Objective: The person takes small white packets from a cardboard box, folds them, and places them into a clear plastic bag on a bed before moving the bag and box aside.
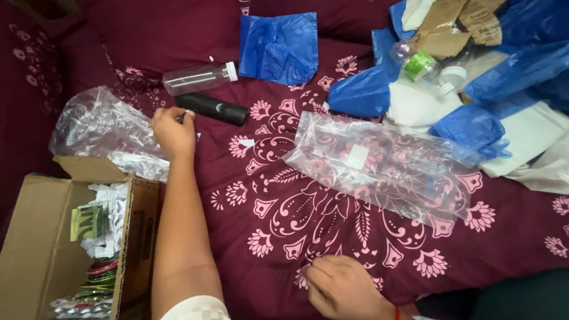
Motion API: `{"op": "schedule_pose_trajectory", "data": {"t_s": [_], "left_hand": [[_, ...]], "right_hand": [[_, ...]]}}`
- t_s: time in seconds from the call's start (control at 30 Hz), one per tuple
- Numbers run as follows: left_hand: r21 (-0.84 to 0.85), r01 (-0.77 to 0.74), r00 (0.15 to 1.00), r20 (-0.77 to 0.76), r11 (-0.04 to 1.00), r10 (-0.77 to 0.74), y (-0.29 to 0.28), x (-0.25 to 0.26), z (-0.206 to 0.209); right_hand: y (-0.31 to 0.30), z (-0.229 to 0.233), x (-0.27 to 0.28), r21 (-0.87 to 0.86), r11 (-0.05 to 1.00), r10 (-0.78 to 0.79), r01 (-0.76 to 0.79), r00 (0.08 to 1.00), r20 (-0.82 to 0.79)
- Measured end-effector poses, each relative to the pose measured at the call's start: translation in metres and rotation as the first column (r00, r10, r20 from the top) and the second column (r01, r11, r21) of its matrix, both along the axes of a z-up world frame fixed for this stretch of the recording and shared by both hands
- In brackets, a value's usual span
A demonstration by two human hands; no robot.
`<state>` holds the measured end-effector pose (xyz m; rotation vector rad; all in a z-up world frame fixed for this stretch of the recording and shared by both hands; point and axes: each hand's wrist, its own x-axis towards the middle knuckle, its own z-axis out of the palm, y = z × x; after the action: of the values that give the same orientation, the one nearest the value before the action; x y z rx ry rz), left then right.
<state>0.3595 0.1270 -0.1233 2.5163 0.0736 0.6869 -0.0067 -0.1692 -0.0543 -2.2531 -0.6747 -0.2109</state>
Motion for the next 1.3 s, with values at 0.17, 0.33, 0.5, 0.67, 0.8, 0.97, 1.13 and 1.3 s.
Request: {"op": "schedule_pose_trajectory", "data": {"t_s": [0.17, 0.33, 0.5, 0.67, 0.8, 0.97, 1.13, 1.3], "left_hand": [[-0.097, 0.041, 0.999, 0.038, 0.994, -0.037, 0.004, 0.005, -0.006], [-0.180, 0.060, 0.995, 0.084, 0.982, -0.045, 0.013, 0.014, -0.016], [-0.356, 0.000, 0.999, 0.046, 0.935, 0.018, 0.016, 0.012, -0.015], [-0.326, 0.007, 1.000, -0.023, 0.945, -0.015, 0.018, 0.008, -0.004], [-0.143, 0.097, 0.989, 0.125, 0.985, -0.079, 0.012, 0.005, -0.003], [-0.059, 0.119, 0.992, 0.054, 0.991, -0.116, 0.006, 0.003, -0.008], [-0.089, 0.104, 0.988, 0.121, 0.991, -0.093, 0.011, 0.006, -0.012], [-0.336, 0.003, 0.999, 0.031, 0.942, 0.008, 0.015, 0.004, -0.005]], "right_hand": [[0.000, -0.002, -0.001, 0.013, 1.000, 0.007, -0.007, 1.000, -0.011], [-0.001, -0.003, -0.001, 0.019, 1.000, 0.023, -0.023, 1.000, -0.013], [0.000, -0.002, -0.001, -0.015, 1.000, -0.001, 0.001, 1.000, 0.014], [-0.002, -0.001, -0.001, -0.017, 1.000, 0.010, -0.010, 1.000, 0.027], [-0.002, -0.002, -0.002, -0.034, 0.999, 0.012, -0.013, 1.000, -0.025], [-0.001, -0.003, -0.001, -0.022, 1.000, 0.010, -0.009, 1.000, 0.025], [-0.001, -0.004, -0.002, -0.037, 0.999, 0.021, -0.020, 1.000, 0.023], [-0.002, -0.005, -0.003, -0.042, 0.999, 0.003, -0.001, 0.999, 0.042]]}}
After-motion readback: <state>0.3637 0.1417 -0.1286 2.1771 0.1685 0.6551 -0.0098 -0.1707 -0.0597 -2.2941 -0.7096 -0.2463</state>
